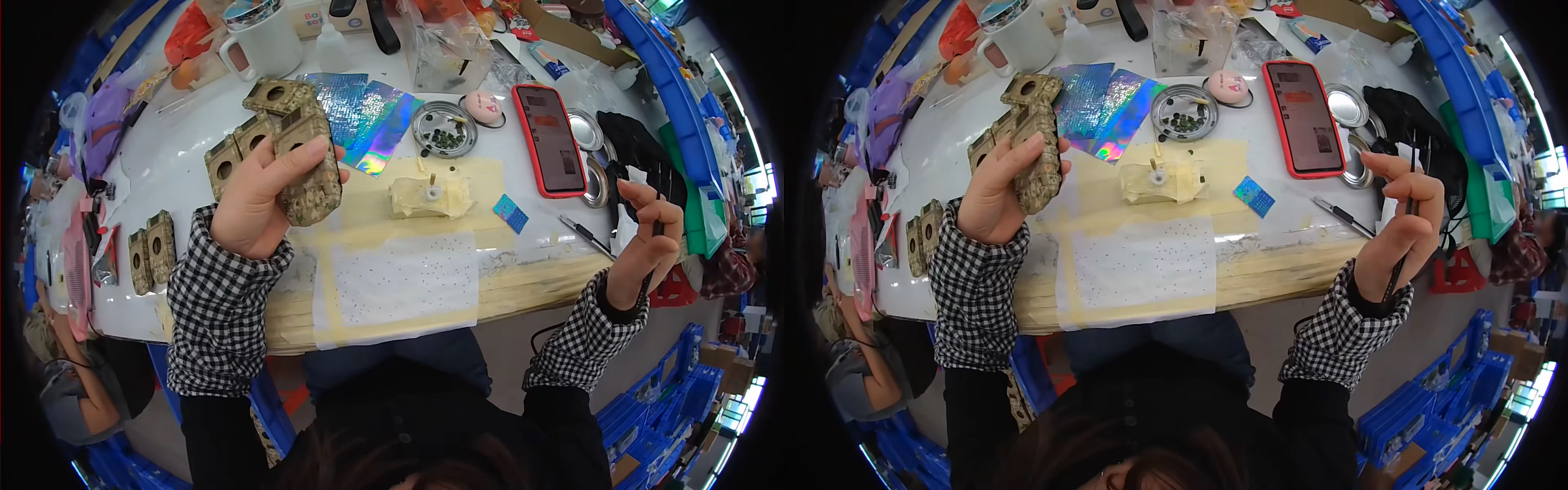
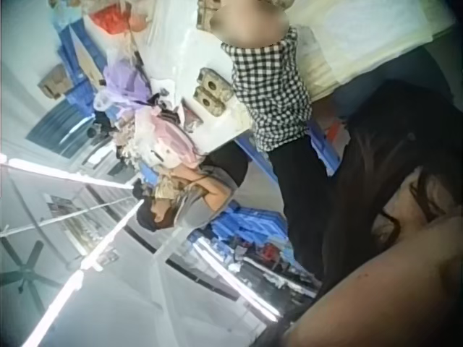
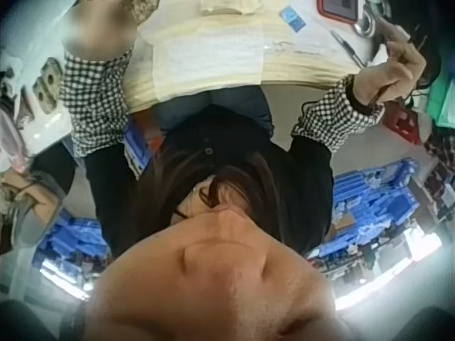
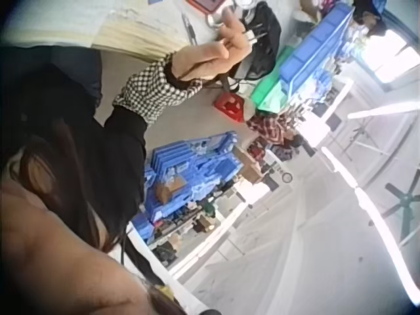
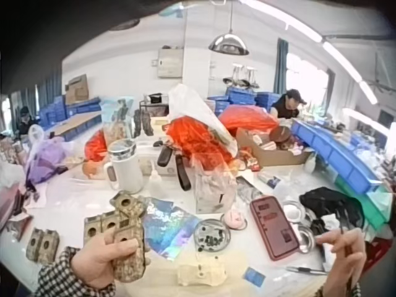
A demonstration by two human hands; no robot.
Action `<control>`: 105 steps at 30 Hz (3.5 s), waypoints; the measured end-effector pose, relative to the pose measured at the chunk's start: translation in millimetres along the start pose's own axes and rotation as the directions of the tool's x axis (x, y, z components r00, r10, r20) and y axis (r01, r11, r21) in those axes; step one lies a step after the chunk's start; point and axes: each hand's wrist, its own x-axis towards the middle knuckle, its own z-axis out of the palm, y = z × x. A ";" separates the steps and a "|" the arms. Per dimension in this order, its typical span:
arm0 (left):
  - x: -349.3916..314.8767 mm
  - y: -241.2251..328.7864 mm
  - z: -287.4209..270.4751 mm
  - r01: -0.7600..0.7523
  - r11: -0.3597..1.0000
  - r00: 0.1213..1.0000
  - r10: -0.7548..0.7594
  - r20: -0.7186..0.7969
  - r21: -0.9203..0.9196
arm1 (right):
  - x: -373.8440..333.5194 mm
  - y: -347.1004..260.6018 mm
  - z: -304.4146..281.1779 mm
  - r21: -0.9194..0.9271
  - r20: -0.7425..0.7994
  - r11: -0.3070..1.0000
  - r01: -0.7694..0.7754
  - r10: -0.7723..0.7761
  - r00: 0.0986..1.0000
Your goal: Assembling small plastic toy tanks using tweezers to attach tiny detail parts.
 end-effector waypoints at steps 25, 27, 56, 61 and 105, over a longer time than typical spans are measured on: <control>-3.9 -17.2 -0.2 0.056 0.991 0.998 -0.054 0.024 -0.125 | 11.2 -54.7 79.2 0.277 0.325 0.930 0.243 -0.329 0.887; -4.4 -17.7 -0.4 0.062 0.991 0.998 -0.058 0.034 -0.115 | 16.7 -61.9 81.4 0.225 0.360 0.928 0.296 -0.361 0.860; -5.9 -20.4 3.4 0.064 0.998 0.997 -0.064 0.032 -0.026 | 3.3 -59.3 101.5 0.207 0.460 0.920 0.334 -0.393 0.796; -7.0 -20.1 4.5 0.044 0.999 0.998 -0.043 0.034 -0.023 | 2.1 -58.5 104.0 0.213 0.442 0.917 0.338 -0.399 0.804; -7.0 -21.6 4.7 0.106 0.983 0.991 -0.093 0.092 -0.148 | 2.8 -50.5 103.5 0.168 0.372 0.945 0.281 -0.325 0.869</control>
